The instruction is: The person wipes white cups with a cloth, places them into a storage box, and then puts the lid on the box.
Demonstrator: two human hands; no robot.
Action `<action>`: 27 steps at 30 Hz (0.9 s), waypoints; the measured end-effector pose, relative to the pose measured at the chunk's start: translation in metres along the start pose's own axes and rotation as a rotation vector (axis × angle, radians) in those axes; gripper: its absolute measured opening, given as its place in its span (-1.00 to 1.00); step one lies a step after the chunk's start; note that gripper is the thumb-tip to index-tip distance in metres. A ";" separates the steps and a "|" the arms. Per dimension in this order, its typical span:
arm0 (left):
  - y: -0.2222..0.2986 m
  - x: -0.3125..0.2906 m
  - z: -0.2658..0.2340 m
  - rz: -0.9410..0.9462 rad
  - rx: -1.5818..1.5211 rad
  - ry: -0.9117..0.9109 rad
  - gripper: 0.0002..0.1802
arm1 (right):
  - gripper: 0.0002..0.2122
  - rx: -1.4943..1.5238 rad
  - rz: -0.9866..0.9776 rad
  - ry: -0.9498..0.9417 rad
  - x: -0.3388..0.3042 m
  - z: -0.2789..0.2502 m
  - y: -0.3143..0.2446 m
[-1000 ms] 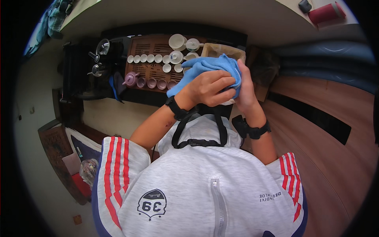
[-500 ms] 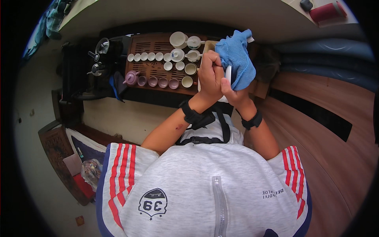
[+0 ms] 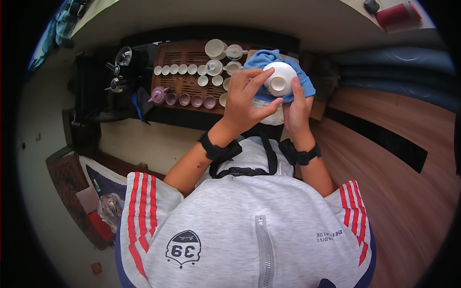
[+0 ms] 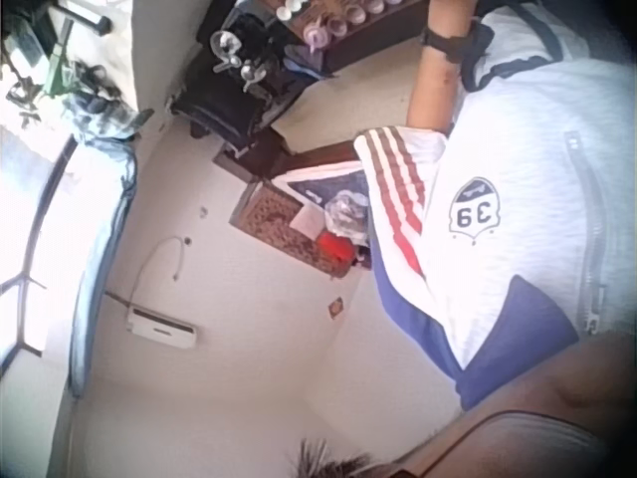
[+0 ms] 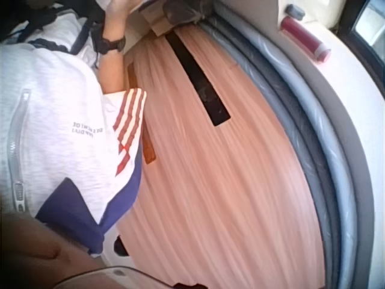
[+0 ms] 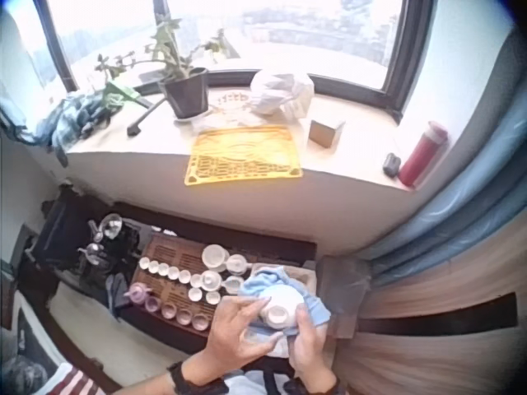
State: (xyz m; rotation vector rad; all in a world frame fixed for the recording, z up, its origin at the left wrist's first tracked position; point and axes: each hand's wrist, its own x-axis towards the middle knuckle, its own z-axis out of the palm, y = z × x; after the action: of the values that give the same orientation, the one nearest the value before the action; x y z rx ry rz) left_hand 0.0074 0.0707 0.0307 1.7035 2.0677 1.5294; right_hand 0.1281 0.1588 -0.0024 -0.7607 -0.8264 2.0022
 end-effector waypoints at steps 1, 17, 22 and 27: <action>-0.002 -0.003 0.004 -0.089 -0.090 -0.036 -0.41 | -0.67 -0.072 -0.017 -0.035 -0.001 0.000 0.005; -0.233 -0.034 -0.007 -0.343 0.029 0.015 -0.77 | -0.69 -0.644 0.237 0.194 -0.012 -0.116 0.035; -0.374 -0.009 -0.009 -0.385 0.359 -0.156 -0.68 | -0.56 -1.407 0.323 -0.040 -0.048 -0.126 0.036; -0.400 -0.001 0.024 -0.518 0.376 -0.285 -0.64 | -0.64 -1.361 0.447 0.068 -0.070 -0.145 0.035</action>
State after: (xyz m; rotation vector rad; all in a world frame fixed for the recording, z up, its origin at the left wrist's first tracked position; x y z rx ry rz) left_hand -0.2624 0.1253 -0.2603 1.2183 2.4691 0.7424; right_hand 0.2546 0.1235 -0.1014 -1.8469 -2.1446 1.5050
